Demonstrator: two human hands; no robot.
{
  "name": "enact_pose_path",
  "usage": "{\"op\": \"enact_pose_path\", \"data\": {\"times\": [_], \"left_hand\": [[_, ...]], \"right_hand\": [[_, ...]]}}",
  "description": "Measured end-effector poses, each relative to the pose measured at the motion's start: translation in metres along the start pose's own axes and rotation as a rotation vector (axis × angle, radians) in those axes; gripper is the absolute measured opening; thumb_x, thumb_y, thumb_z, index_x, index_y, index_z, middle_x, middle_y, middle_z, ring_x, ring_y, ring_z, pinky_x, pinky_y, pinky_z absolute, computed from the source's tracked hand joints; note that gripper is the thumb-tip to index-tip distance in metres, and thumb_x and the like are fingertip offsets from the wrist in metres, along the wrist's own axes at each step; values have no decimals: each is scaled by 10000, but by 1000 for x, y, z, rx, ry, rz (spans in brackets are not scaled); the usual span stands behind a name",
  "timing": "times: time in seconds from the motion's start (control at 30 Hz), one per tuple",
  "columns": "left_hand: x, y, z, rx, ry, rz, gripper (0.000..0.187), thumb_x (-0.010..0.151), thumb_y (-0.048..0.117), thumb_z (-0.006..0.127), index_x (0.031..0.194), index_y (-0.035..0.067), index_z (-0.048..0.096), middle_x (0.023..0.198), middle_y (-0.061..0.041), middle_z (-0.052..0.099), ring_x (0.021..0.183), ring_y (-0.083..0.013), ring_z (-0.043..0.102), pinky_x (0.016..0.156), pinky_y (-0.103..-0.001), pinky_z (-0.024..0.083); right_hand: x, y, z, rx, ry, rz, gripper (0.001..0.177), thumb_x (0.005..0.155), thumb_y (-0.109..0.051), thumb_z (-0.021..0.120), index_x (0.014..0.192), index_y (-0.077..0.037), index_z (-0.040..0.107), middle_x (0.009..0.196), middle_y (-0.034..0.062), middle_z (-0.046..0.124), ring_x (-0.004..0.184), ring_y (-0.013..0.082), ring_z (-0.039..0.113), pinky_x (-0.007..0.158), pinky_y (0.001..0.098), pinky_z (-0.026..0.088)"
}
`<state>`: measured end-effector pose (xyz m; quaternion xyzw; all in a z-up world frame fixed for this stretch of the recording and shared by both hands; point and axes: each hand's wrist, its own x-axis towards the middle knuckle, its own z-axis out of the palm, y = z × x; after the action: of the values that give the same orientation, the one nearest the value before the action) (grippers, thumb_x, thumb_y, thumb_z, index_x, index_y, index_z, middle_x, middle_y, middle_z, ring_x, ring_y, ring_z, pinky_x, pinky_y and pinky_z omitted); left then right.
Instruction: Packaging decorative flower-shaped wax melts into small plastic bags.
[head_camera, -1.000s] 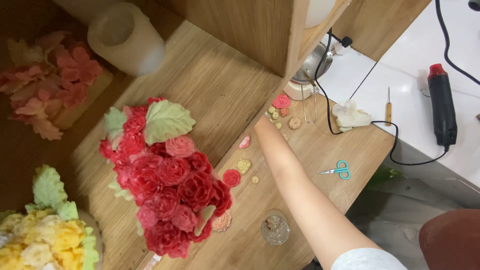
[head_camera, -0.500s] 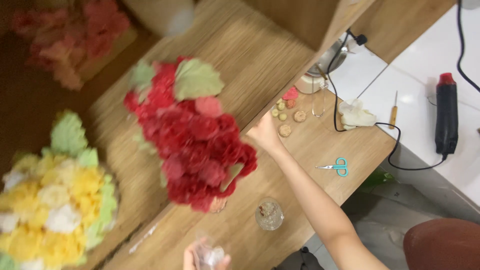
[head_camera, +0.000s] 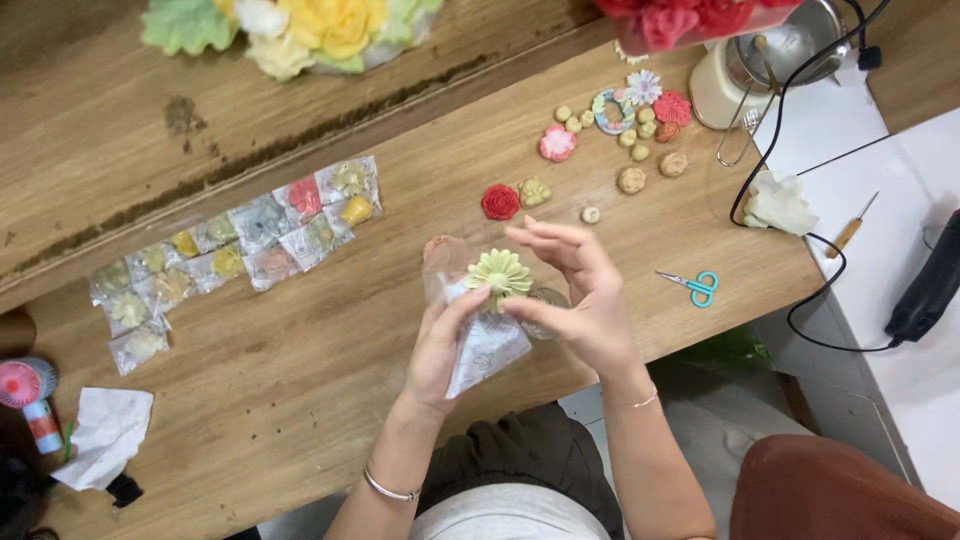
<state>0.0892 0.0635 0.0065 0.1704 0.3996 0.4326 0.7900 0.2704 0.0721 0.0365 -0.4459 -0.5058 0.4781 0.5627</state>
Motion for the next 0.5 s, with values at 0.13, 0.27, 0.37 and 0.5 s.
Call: {"op": "enact_pose_path", "data": {"times": [0.13,0.27,0.37,0.5], "left_hand": [[-18,6,-15,-83,104,-32,367,967,168,619,1276,-29,639,1161,-142,733,1013,-224,734,934,-381,580],[-42,6,-45,5,147,-39,371,965,164,630,1270,-47,646,1154,-166,736,1011,-248,739,931,-400,581],[-58,3,-60,54,232,-45,375,949,162,634,1264,-41,647,1135,-168,740,995,-258,739,909,-414,584],[-70,-4,-69,66,316,-52,386,925,159,631,1266,-20,641,1124,-153,742,997,-258,741,894,-399,596]], "right_hand": [[-13,25,-23,903,50,197,362,858,-142,859,1084,-157,576,1185,67,706,1262,240,601,1052,458,484],[-27,32,-24,1349,-102,195,219,951,-271,820,994,-190,620,1057,-41,705,1139,151,588,993,364,454],[-26,20,-17,1518,-191,177,210,936,-371,805,957,-224,657,963,-121,709,1045,91,562,932,293,411],[-29,10,-16,1570,-208,167,240,879,-433,813,909,-237,677,871,-167,698,1055,75,543,926,276,384]]}}
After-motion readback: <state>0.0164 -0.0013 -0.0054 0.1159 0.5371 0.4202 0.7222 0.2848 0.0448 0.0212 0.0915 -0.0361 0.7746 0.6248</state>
